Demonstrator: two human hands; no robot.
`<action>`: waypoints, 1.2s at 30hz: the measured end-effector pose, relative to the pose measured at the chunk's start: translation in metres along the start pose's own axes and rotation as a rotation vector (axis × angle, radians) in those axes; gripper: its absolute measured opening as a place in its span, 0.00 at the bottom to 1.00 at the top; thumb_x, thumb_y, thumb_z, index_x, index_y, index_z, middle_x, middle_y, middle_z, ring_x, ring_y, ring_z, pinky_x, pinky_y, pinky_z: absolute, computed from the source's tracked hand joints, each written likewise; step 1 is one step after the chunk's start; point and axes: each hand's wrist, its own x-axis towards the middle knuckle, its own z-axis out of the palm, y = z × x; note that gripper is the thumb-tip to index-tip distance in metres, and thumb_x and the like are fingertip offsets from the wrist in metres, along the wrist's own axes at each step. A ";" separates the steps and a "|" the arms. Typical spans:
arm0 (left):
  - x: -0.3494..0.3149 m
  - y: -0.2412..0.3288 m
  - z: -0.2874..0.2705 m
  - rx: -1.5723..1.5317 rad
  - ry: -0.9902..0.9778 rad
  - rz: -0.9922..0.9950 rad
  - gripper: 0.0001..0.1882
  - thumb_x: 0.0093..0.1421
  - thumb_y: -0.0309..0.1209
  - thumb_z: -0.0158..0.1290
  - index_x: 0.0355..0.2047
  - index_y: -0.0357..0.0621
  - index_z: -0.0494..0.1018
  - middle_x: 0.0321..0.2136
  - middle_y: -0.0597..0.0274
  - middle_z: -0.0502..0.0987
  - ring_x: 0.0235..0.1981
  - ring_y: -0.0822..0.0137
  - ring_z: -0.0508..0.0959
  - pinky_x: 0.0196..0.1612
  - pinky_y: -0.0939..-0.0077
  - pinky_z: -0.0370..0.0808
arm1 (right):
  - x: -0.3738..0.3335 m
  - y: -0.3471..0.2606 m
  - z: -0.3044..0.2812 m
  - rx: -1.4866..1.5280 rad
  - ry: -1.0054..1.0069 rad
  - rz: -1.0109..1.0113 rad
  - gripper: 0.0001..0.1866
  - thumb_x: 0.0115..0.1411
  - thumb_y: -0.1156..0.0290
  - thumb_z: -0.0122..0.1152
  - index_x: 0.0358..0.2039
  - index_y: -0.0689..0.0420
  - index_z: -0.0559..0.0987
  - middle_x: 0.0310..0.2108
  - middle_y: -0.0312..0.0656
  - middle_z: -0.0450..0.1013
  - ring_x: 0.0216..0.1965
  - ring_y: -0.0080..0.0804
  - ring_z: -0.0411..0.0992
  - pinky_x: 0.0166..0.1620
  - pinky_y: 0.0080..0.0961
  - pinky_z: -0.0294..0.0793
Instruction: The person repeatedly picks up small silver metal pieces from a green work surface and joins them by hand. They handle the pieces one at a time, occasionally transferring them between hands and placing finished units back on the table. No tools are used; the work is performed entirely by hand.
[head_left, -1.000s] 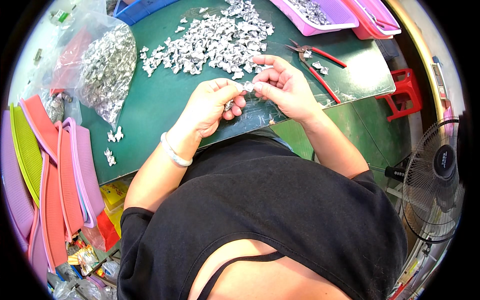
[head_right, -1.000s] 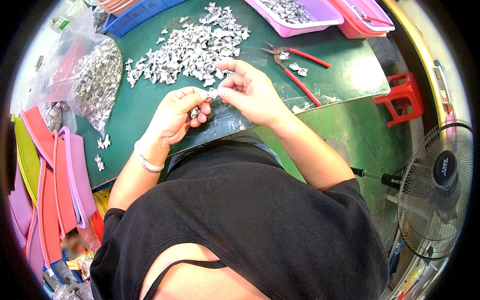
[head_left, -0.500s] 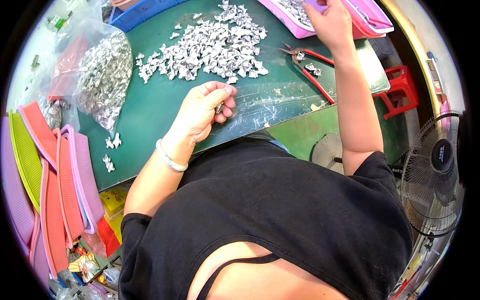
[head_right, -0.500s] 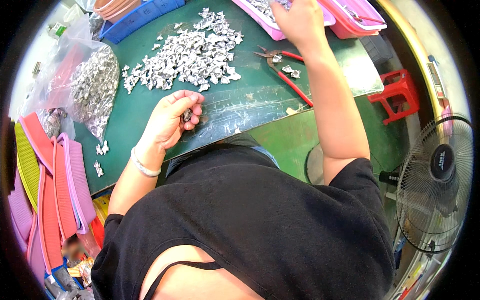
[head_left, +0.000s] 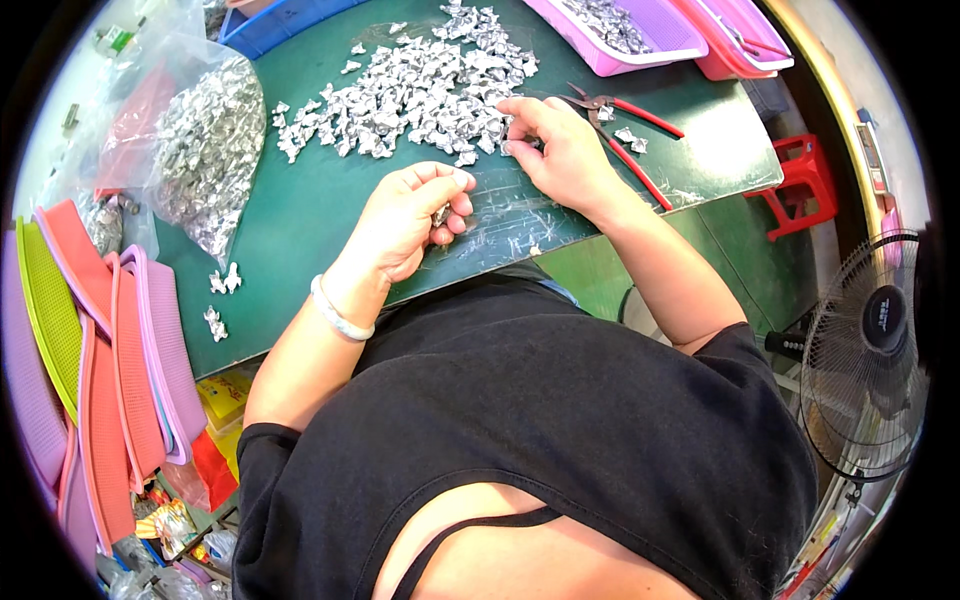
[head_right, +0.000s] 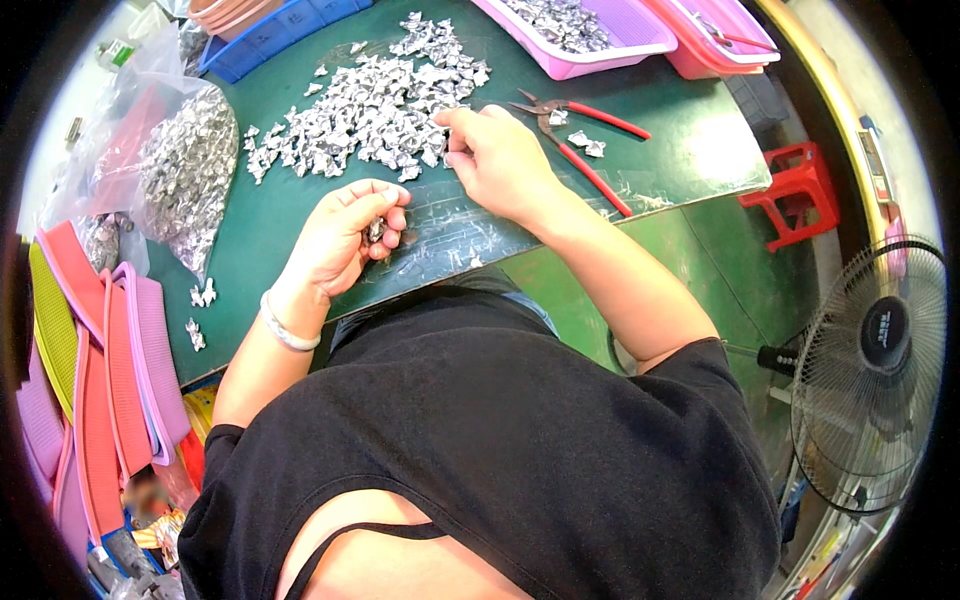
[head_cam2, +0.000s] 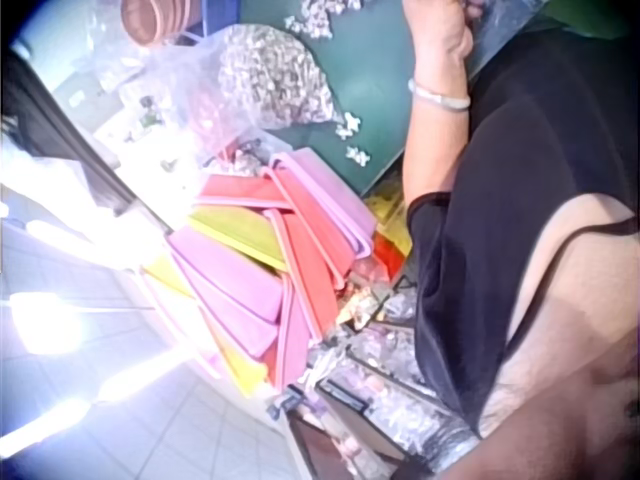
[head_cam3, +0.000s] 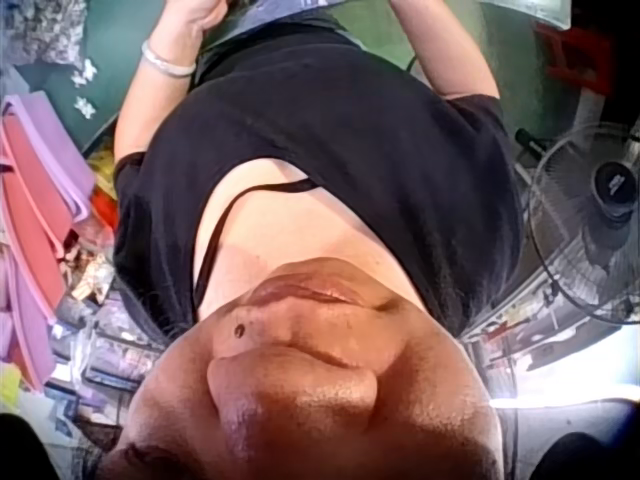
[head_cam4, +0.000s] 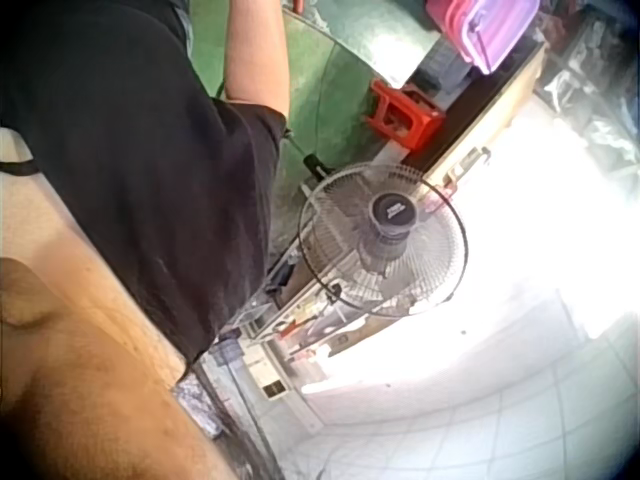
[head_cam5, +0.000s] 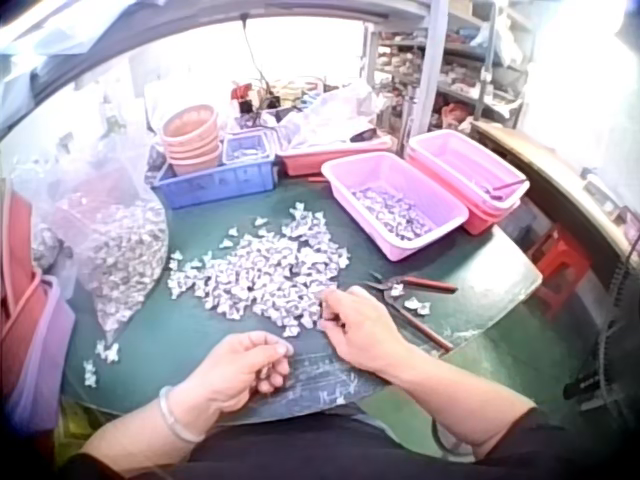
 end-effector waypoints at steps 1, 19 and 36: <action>0.000 0.000 0.000 -0.001 0.002 -0.002 0.07 0.58 0.31 0.47 0.31 0.41 0.71 0.19 0.68 0.71 0.18 0.79 0.68 0.18 0.90 0.62 | 0.000 0.000 0.000 0.063 0.006 0.039 0.18 0.48 0.79 0.57 0.42 0.58 0.71 0.25 0.36 0.71 0.29 0.25 0.68 0.34 0.20 0.68; 0.000 -0.001 0.001 -0.010 0.026 -0.019 0.06 0.57 0.30 0.47 0.30 0.41 0.70 0.19 0.68 0.70 0.17 0.78 0.67 0.18 0.88 0.60 | 0.068 0.023 -0.101 -0.126 0.530 0.117 0.17 0.47 0.78 0.54 0.40 0.62 0.72 0.28 0.41 0.72 0.28 0.34 0.69 0.35 0.25 0.69; 0.002 -0.002 -0.001 -0.026 -0.013 -0.001 0.06 0.57 0.30 0.47 0.30 0.41 0.71 0.19 0.68 0.71 0.17 0.79 0.68 0.17 0.90 0.61 | -0.005 0.008 -0.012 0.042 -0.068 0.039 0.19 0.46 0.78 0.57 0.41 0.60 0.69 0.24 0.39 0.69 0.31 0.35 0.66 0.35 0.29 0.66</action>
